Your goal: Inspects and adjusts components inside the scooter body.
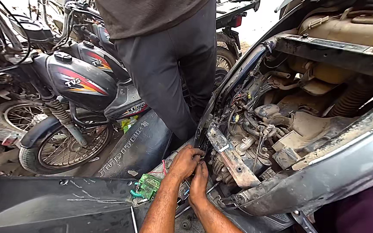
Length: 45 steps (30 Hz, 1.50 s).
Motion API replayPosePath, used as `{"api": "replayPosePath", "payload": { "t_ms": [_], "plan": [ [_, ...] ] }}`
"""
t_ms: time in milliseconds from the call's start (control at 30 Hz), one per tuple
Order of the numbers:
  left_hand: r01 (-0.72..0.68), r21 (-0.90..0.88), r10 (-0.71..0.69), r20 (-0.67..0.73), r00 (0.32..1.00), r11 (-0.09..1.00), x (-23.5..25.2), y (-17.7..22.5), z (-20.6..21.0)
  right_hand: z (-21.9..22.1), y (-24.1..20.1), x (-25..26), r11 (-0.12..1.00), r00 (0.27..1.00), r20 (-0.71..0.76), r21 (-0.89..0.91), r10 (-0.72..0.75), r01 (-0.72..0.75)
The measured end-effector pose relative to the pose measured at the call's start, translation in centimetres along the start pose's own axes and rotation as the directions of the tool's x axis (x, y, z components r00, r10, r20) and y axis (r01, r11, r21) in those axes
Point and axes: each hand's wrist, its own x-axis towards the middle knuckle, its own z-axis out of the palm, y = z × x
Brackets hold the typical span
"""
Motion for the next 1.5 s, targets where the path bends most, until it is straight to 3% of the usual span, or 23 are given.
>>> {"api": "replayPosePath", "payload": {
  "t_ms": [167, 300, 400, 500, 633, 767, 900, 1000, 1100, 1167, 1233, 1333, 1400, 1500],
  "plan": [
    [0.021, 0.111, -0.01, -0.099, 0.995, 0.994, 0.2, 0.1, 0.6, -0.5, 1.1, 0.2, 0.986, 0.994, -0.007, -0.126, -0.11, 0.108],
    [0.034, 0.201, -0.007, -0.137, 0.991, 0.979, 0.2, 1.3, 0.8, -1.1, 1.9, 0.2, 0.965, 0.992, -0.029, -0.239, -0.123, 0.112],
    [0.014, 0.047, -0.006, -0.166, 0.986, 0.999, 0.0, 1.2, 0.0, -1.0, 1.5, 0.1, 0.964, 0.995, -0.057, -0.258, -0.083, 0.066],
    [-0.013, -0.106, 0.007, -0.051, 0.999, 0.994, -0.7, -0.3, -1.0, -0.8, 1.3, 0.1, 0.948, 0.992, -0.11, -0.317, -0.058, 0.02],
    [-0.009, -0.07, 0.014, 0.08, 0.997, 0.997, -1.7, -2.4, -1.2, -0.5, 1.0, -0.7, 0.887, 0.974, -0.189, -0.461, -0.123, 0.022],
    [0.033, -0.108, -0.019, 0.129, 0.991, 0.994, -1.9, -3.6, -1.3, -0.8, 0.3, -0.9, 0.8, 0.97, -0.112, -0.589, -0.216, 0.111],
    [0.031, -0.437, 0.05, 0.174, 0.984, 0.899, -2.1, -4.4, -1.5, -0.7, -1.5, 1.1, 0.727, 0.993, -0.047, -0.685, -0.106, 0.045],
    [-0.053, -0.649, 0.115, 0.054, 0.992, 0.759, -2.7, -4.6, -2.4, 0.0, -3.1, 2.8, 0.798, 1.0, 0.008, -0.602, 0.029, -0.018],
    [-0.078, -0.777, 0.096, -0.022, 0.995, 0.625, -2.6, -5.4, -2.0, 1.0, -3.8, 3.9, 0.938, 0.982, -0.02, -0.293, 0.19, -0.187],
    [-0.034, -0.809, 0.034, -0.017, 0.999, 0.587, -2.4, -6.2, -1.7, 1.0, -3.2, 4.1, 0.955, 0.987, -0.039, -0.25, 0.153, -0.158],
    [0.026, -0.728, -0.039, -0.001, 0.999, 0.686, -2.3, -6.6, -1.8, 0.4, -2.7, 3.7, 0.955, 0.995, -0.05, -0.282, 0.084, -0.094],
    [0.083, -0.314, -0.117, -0.092, 0.989, 0.946, -1.8, -5.7, -2.1, -0.6, -2.9, 3.4, 0.926, 0.998, -0.034, -0.374, 0.045, -0.055],
    [0.083, -0.117, -0.109, -0.236, 0.966, 0.99, -1.3, -3.7, -2.3, -0.9, -3.5, 3.2, 0.919, 0.997, -0.016, -0.387, 0.08, -0.079],
    [0.06, -0.078, -0.084, -0.357, 0.93, 0.995, 0.0, -0.4, -2.0, -1.0, -3.6, 2.9, 0.904, 0.994, 0.034, -0.42, 0.108, -0.084]
  ]
}}
